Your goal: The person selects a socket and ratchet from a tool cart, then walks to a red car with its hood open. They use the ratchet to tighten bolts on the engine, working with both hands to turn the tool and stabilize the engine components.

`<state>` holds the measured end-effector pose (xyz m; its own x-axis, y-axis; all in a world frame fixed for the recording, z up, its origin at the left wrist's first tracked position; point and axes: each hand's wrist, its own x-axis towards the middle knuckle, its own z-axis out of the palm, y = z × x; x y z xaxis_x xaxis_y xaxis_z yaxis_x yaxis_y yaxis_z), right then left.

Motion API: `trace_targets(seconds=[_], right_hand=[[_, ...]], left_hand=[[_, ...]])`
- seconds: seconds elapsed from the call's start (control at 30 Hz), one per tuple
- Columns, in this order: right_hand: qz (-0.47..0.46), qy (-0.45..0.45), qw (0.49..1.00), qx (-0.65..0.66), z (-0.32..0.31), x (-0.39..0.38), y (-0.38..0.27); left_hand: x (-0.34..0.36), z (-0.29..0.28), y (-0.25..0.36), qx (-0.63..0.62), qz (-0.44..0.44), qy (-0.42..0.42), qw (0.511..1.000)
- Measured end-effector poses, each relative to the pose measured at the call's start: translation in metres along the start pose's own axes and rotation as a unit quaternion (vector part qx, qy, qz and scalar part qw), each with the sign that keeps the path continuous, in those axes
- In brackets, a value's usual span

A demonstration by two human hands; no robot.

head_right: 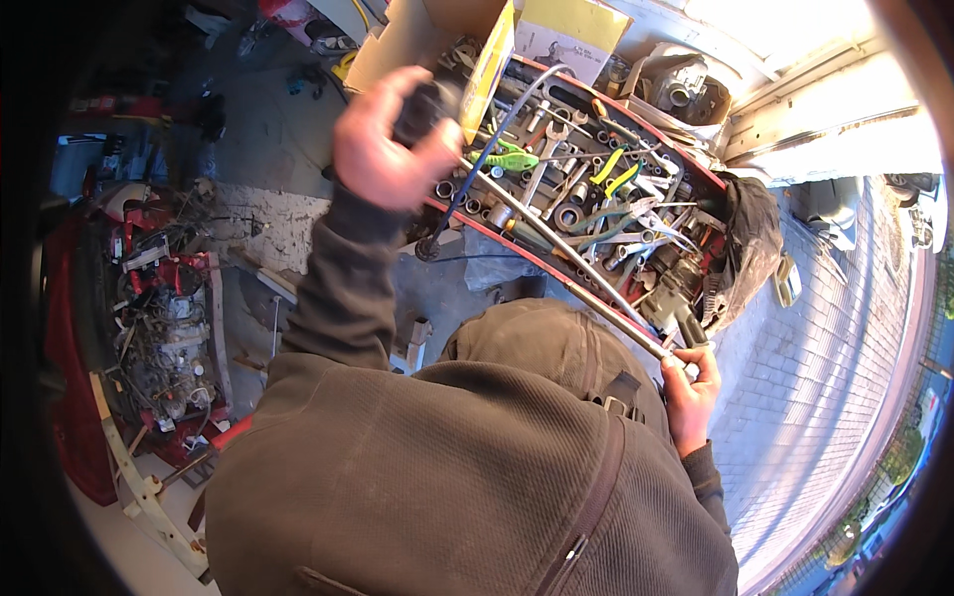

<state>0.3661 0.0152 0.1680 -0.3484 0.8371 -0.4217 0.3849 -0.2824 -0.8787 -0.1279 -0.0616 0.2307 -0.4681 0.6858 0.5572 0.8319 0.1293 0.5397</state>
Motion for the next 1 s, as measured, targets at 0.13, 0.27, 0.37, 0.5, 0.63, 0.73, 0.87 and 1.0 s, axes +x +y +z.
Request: trace_targets(seconds=[0.13,0.27,0.37,0.5,0.63,0.73,0.87,1.0], right_hand=[[0.036,0.017,0.999,0.014,0.003,0.001,-0.003],[0.009,0.016,1.0,-0.012,0.004,0.0,-0.005],[0.018,0.032,0.999,-0.006,0.003,-0.001,-0.002],[0.041,0.058,0.997,-0.017,0.0,-0.005,0.004],[0.02,0.066,0.997,-0.017,-0.001,-0.008,0.004],[0.039,0.072,0.996,-0.02,0.003,-0.01,-0.002],[0.077,0.071,0.994,0.009,0.012,-0.012,-0.012],[0.077,0.049,0.995,-0.032,0.014,-0.01,-0.019]], left_hand=[[0.068,-0.017,-0.08,0.164,-0.059,0.037,0.984],[0.106,0.017,-0.126,0.24,-0.131,-0.14,0.952],[0.116,0.054,-0.135,0.334,-0.153,-0.274,0.889],[0.123,0.087,-0.149,0.381,-0.224,-0.372,0.816],[0.124,0.101,-0.174,0.381,-0.241,-0.44,0.776],[0.122,0.103,-0.182,0.377,-0.228,-0.454,0.774],[0.12,0.094,-0.158,0.373,-0.187,-0.417,0.808],[0.097,0.073,-0.096,0.27,-0.019,-0.214,0.939]])
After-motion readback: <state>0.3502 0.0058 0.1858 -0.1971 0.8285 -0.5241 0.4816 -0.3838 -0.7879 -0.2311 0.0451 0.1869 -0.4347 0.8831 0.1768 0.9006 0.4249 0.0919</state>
